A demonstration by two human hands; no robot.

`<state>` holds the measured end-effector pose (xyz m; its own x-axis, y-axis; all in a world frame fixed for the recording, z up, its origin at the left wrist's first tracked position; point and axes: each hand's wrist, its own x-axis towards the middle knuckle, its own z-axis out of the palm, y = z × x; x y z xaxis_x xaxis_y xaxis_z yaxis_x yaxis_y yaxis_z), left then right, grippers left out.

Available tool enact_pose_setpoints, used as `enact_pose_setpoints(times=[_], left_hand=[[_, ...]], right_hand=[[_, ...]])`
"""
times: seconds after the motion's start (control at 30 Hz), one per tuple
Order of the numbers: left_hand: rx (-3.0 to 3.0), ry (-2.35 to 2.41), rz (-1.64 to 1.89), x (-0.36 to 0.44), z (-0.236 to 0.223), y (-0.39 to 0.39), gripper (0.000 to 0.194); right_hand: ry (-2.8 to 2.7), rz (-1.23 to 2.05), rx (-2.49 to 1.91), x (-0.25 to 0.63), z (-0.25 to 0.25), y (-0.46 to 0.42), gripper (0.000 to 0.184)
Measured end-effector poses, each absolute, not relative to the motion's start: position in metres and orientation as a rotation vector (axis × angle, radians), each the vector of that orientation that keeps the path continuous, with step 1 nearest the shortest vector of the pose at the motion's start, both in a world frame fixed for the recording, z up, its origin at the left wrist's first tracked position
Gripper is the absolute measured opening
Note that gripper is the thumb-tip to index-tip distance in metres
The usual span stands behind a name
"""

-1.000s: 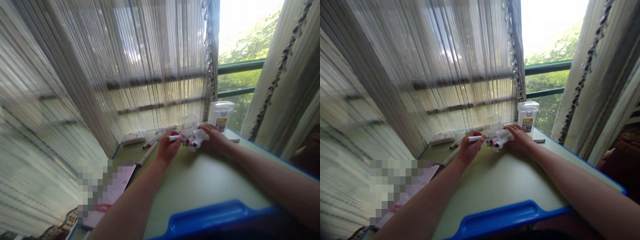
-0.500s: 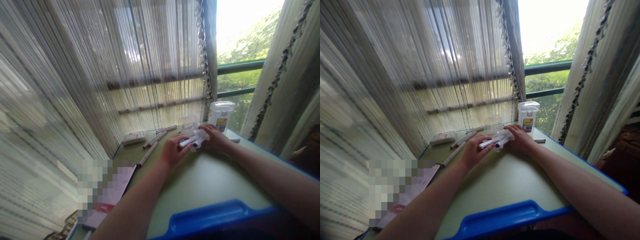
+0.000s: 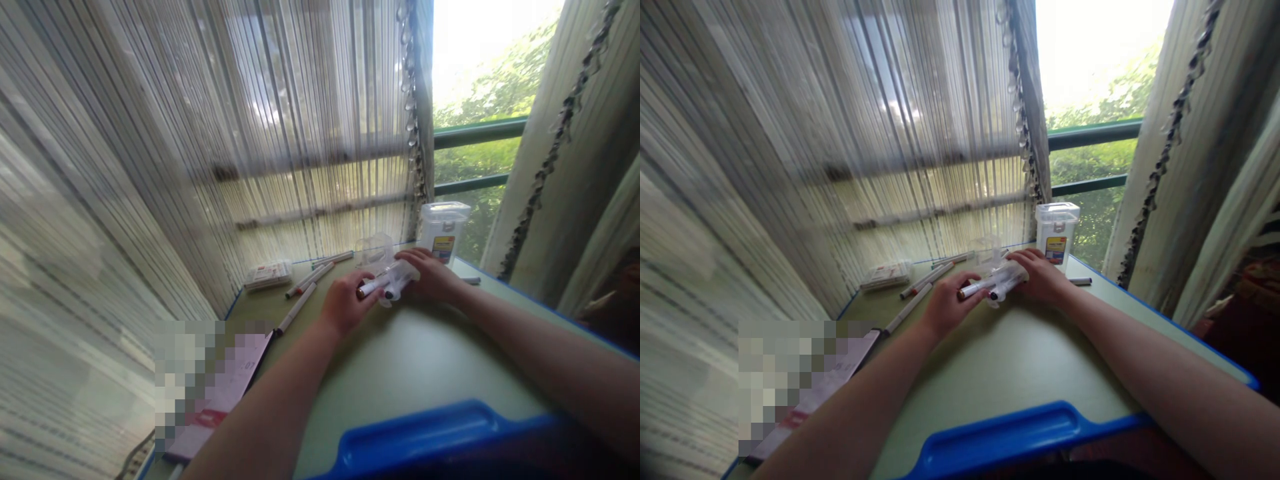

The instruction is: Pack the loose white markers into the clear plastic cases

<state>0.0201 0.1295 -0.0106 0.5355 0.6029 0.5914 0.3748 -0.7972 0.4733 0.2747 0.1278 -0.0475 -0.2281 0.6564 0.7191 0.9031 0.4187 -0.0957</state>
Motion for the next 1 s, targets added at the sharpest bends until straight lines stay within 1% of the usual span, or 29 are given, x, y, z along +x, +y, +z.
enact_pose_setpoints(times=[0.13, 0.3, 0.37, 0.67, 0.73, 0.87, 1.0], left_hand=[[2.557, 0.82, 1.08, 0.0194, -0.0099, 0.1286, 0.028], [2.878, 0.75, 0.814, 0.0171, -0.0103, 0.1239, 0.025], [2.917, 0.738, 0.755, 0.0169, -0.0106, 0.122, 0.026], [2.914, 0.827, 0.719, 0.0177, -0.0087, 0.1236, 0.035], [2.909, 0.849, 0.776, 0.0177, -0.0099, 0.1242, 0.034], [2.802, 0.913, 1.001, 0.018, -0.0117, 0.1252, 0.034], [2.817, 0.865, 1.099, 0.0175, -0.0105, 0.1262, 0.021]], right_hand=[[-2.005, -0.461, -1.287, 0.2749, -0.0462, 0.1271, 0.057], [-2.011, -0.433, -1.277, 0.2733, -0.0427, 0.1241, 0.058], [-2.021, -0.43, -1.268, 0.273, -0.0421, 0.1234, 0.058], [-2.045, -0.427, -1.259, 0.2754, -0.048, 0.1273, 0.061], [-2.043, -0.434, -1.262, 0.2755, -0.0486, 0.1278, 0.062], [-2.024, -0.417, -1.268, 0.2742, -0.0476, 0.1274, 0.062], [-2.011, -0.41, -1.261, 0.2728, -0.0464, 0.1268, 0.061]])
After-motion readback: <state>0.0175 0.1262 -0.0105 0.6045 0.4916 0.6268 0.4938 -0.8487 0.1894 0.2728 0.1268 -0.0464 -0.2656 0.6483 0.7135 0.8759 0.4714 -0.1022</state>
